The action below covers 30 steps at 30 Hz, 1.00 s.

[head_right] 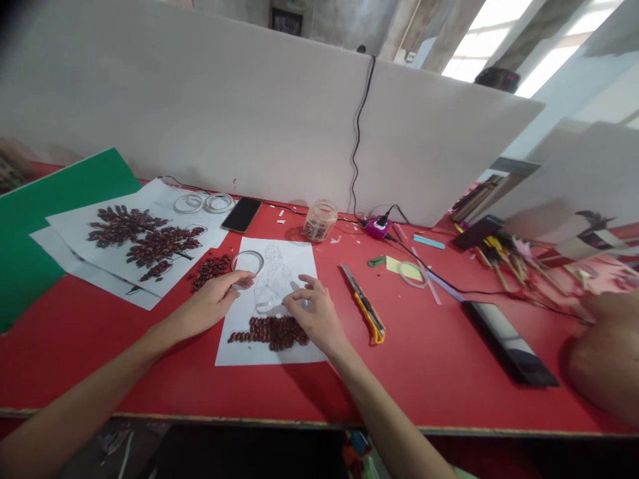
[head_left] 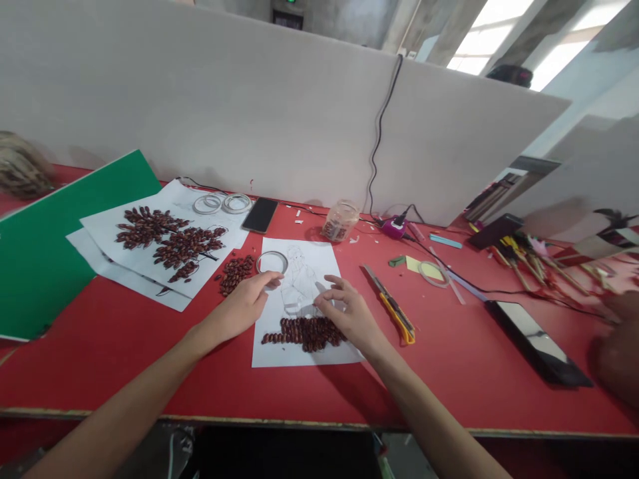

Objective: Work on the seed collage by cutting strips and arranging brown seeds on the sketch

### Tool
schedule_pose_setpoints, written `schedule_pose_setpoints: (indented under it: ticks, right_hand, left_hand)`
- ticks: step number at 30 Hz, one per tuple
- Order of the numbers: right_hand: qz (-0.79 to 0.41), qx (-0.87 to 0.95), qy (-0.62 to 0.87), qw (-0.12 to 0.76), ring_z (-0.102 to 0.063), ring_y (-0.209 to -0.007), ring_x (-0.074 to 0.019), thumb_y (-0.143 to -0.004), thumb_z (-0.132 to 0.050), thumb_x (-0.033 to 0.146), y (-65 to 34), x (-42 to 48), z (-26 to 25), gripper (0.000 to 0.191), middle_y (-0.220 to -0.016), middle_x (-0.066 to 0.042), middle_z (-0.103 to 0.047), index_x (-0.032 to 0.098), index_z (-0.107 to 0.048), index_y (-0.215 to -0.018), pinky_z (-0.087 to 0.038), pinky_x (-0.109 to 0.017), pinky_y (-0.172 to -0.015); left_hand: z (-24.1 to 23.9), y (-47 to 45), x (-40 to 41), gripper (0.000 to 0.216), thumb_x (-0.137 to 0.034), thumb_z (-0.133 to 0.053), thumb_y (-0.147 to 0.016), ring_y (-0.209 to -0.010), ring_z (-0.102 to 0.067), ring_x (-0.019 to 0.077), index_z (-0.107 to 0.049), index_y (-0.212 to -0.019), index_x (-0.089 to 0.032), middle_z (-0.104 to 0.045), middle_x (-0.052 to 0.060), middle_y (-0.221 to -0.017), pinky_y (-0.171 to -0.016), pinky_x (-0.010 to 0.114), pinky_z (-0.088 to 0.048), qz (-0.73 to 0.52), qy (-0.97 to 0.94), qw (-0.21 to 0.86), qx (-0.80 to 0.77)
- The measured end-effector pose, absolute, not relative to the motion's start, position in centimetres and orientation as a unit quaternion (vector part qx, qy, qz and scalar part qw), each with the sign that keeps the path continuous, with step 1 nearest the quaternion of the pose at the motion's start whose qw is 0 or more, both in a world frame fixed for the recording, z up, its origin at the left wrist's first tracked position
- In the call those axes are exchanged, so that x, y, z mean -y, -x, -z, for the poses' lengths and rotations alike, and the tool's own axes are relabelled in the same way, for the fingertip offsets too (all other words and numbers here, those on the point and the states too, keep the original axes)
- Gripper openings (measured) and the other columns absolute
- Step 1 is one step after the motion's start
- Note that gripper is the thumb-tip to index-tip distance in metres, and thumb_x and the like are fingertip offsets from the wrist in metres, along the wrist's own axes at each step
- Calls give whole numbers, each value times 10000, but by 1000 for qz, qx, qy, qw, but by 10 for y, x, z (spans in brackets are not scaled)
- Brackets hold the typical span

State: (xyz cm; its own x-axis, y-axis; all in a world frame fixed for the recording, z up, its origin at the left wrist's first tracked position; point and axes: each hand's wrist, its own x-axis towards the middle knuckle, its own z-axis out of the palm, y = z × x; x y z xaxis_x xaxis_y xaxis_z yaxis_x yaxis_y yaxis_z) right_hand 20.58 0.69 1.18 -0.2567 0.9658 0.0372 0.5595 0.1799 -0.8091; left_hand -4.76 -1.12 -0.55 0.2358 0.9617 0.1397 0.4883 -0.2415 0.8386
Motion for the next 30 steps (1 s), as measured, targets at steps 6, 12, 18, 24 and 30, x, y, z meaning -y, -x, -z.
schedule_pose_setpoints:
  ticks: [6,12,18,24,30]
  right_hand:
    - [-294,703,593,260,-447,-1365,-371,-844,-644,387,-209,-5,-4,207,-1500,-123,-497,236,-761,-764,-332,-567,-1092]
    - [-276,697,613,247,-425,-1383,-360,-841,-643,395,-204,-3,-5,224,-1509,-109,-497,238,-750,-722,-302,-581,-1098]
    - [-259,696,623,247,-417,-1370,-375,-837,-638,380,-201,-1,-3,226,-1507,-104,-505,240,-731,-687,-305,-627,-1050]
    - [-249,690,633,247,-419,-1358,-383,-829,-639,374,-199,0,-1,232,-1502,-96,-515,235,-713,-659,-273,-646,-1048]
    - [-244,690,634,250,-411,-1358,-380,-830,-631,382,-198,0,0,249,-1491,-87,-529,235,-707,-644,-253,-653,-1045]
  left_hand:
    - [7,47,13,381,-40,-422,-891,-1203,-600,231,-697,-1091,-211,-656,75,-1252,-1064,401,-466,-317,-763,287,-485]
    - [10,48,11,289,-106,-477,-932,-1191,-567,241,-724,-1032,-217,-646,68,-1208,-1042,413,-466,-292,-783,273,-476]
    - [9,46,11,301,-72,-490,-914,-1175,-567,246,-736,-1001,-221,-652,66,-1177,-1039,427,-461,-287,-797,260,-464]
    - [7,45,12,315,-82,-483,-947,-1137,-585,245,-735,-1070,-227,-670,68,-1173,-1016,437,-469,-273,-819,236,-446]
    - [7,45,12,295,-108,-494,-964,-1110,-587,243,-745,-1059,-231,-683,62,-1134,-978,420,-476,-267,-827,226,-441]
